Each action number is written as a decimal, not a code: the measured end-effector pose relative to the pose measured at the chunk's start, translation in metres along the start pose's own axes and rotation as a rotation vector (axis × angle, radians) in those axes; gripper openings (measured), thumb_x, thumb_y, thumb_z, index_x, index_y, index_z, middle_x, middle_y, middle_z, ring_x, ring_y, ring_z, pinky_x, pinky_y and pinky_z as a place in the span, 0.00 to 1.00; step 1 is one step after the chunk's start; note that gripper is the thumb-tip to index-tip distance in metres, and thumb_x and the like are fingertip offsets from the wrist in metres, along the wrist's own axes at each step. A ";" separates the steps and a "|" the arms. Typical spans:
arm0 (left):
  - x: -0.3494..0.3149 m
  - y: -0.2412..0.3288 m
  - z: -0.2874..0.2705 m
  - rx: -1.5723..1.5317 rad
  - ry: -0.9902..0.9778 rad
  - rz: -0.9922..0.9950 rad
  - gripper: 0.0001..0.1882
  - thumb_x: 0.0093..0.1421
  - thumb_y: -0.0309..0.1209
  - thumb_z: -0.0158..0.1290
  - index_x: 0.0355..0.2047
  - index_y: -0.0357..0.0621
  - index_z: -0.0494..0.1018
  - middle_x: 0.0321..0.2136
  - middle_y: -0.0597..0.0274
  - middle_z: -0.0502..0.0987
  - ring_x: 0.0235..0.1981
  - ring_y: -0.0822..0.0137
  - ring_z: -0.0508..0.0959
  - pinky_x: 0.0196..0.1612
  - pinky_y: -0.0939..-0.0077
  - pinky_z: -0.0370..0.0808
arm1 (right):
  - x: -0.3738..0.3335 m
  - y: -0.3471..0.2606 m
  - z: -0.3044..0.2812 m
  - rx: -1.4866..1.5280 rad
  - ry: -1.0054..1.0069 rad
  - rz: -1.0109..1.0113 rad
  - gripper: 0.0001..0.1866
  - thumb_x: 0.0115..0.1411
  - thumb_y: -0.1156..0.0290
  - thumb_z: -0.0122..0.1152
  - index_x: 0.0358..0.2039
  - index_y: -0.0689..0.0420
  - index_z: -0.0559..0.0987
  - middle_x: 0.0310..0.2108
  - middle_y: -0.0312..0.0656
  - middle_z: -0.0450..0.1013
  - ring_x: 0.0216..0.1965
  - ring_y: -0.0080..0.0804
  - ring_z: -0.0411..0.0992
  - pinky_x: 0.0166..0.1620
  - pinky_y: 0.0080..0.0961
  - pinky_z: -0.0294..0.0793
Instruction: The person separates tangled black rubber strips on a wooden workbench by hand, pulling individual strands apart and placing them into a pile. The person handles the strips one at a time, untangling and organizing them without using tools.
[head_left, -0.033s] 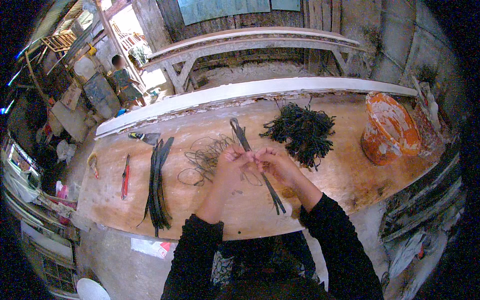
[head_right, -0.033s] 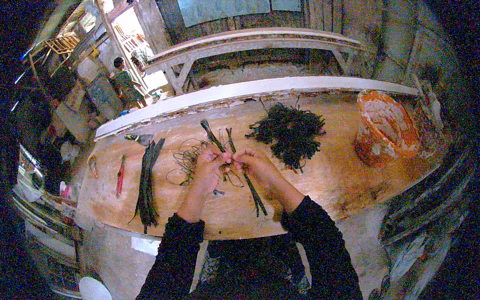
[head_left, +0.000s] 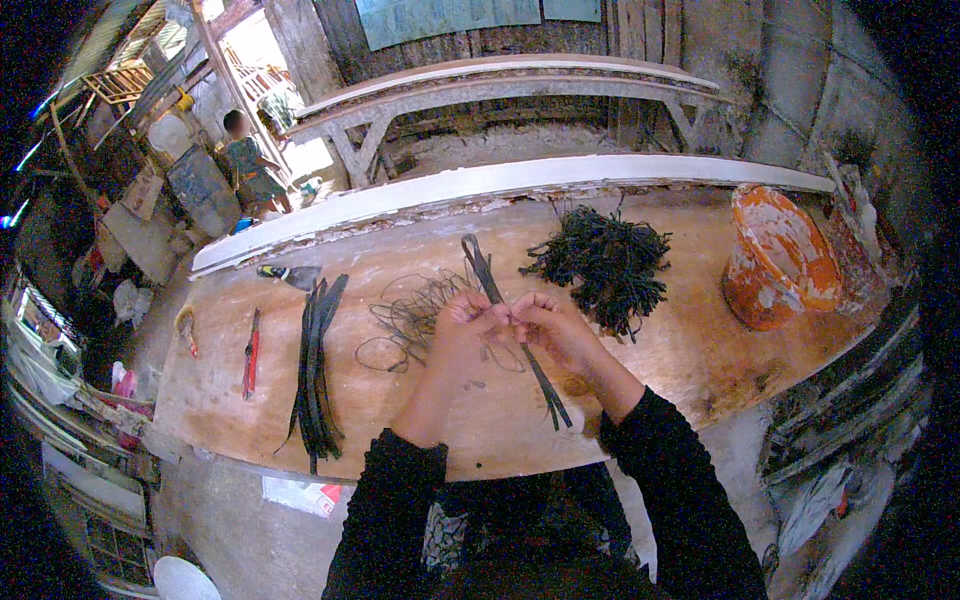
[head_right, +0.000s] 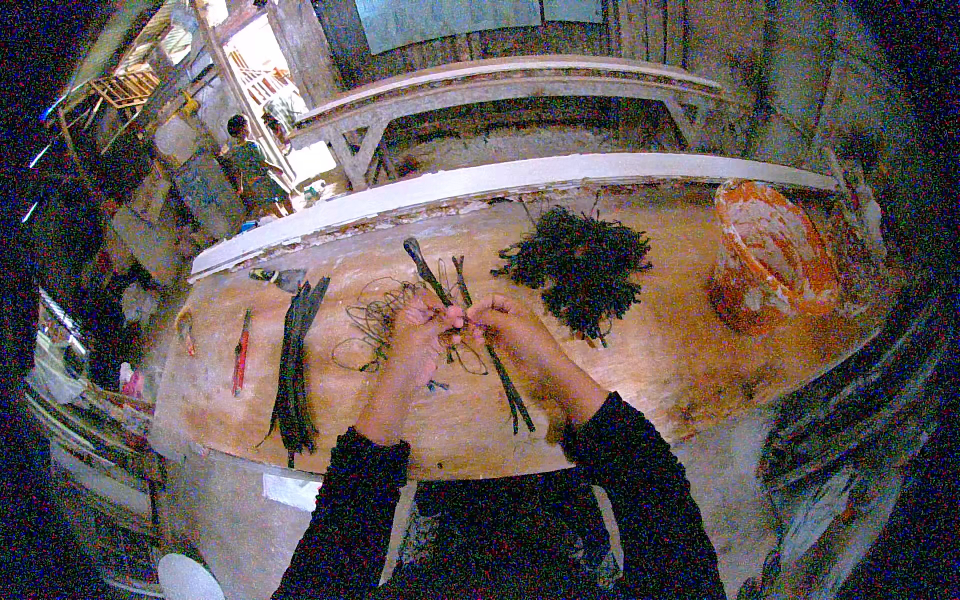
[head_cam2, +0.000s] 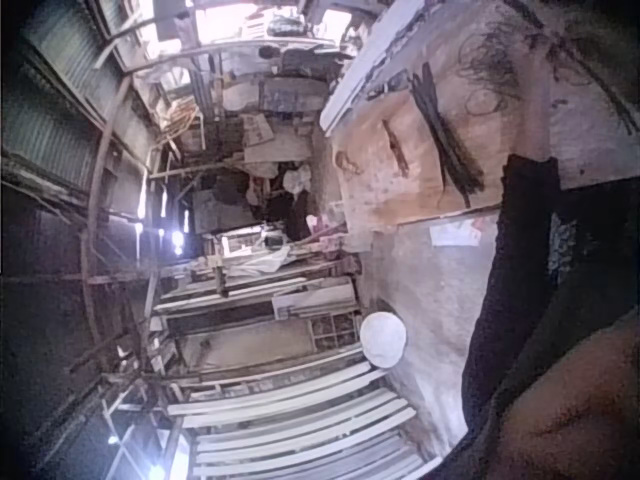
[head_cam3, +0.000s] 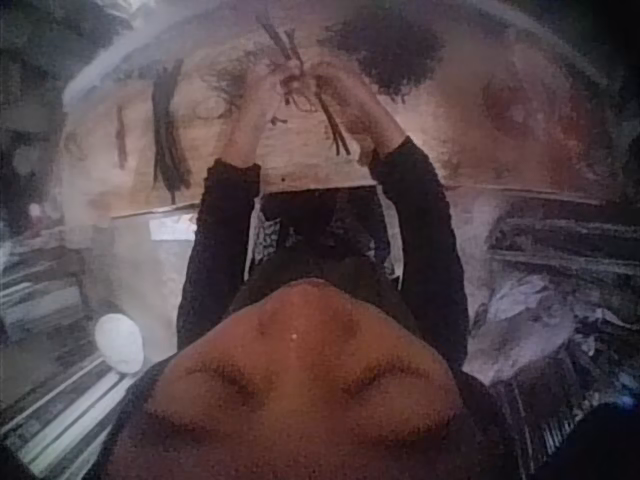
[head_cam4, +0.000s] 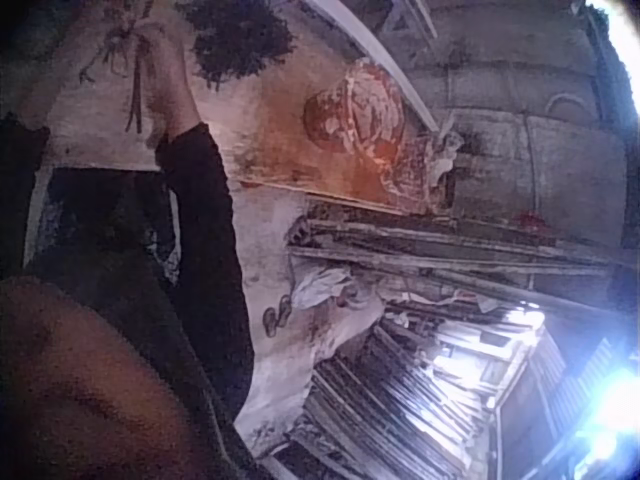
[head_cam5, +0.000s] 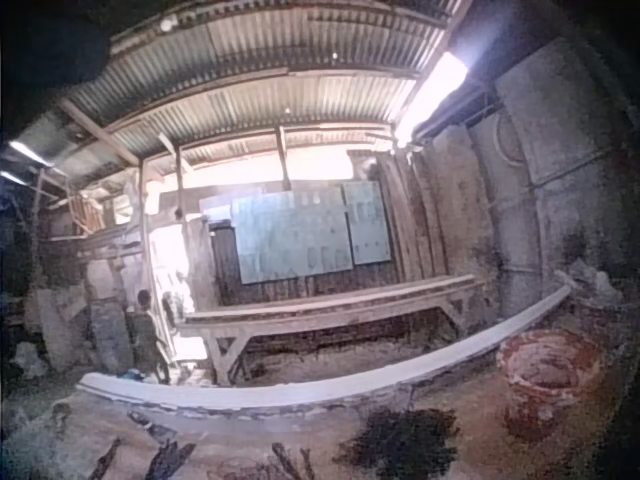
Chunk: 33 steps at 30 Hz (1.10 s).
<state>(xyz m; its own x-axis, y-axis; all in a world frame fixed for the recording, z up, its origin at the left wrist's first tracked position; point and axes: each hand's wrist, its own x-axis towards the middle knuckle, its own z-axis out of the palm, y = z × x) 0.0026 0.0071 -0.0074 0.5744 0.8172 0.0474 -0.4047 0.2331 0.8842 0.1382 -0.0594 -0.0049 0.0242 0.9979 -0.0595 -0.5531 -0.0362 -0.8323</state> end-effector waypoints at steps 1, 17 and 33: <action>0.000 -0.001 0.001 0.011 0.014 -0.003 0.07 0.47 0.22 0.51 0.23 0.45 0.63 0.24 0.61 0.72 0.22 0.73 0.71 0.22 0.82 0.71 | 0.000 0.002 0.001 0.013 0.033 -0.055 0.03 0.50 0.74 0.51 0.25 0.59 0.70 0.24 0.35 0.67 0.22 0.20 0.64 0.27 0.14 0.65; -0.002 0.011 0.011 0.014 0.078 -0.098 0.01 0.50 0.24 0.47 0.24 0.41 0.68 0.21 0.66 0.71 0.22 0.76 0.70 0.25 0.86 0.69 | -0.009 -0.008 0.014 -1.195 0.128 -1.056 0.08 0.39 0.81 0.55 0.23 0.58 0.73 0.27 0.38 0.69 0.24 0.31 0.67 0.27 0.20 0.65; -0.001 0.020 0.001 0.107 -0.188 -0.057 0.12 0.46 0.23 0.51 0.33 0.35 0.68 0.29 0.62 0.72 0.28 0.73 0.72 0.31 0.83 0.72 | -0.004 -0.012 0.004 -1.072 -0.041 -0.887 0.07 0.47 0.78 0.49 0.29 0.60 0.71 0.35 0.42 0.68 0.35 0.34 0.67 0.37 0.22 0.66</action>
<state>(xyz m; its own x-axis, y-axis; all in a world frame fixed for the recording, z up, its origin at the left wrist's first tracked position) -0.0053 0.0101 0.0105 0.7209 0.6892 0.0727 -0.2958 0.2111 0.9316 0.1413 -0.0629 0.0071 -0.0074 0.7088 0.7054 0.5351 0.5987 -0.5960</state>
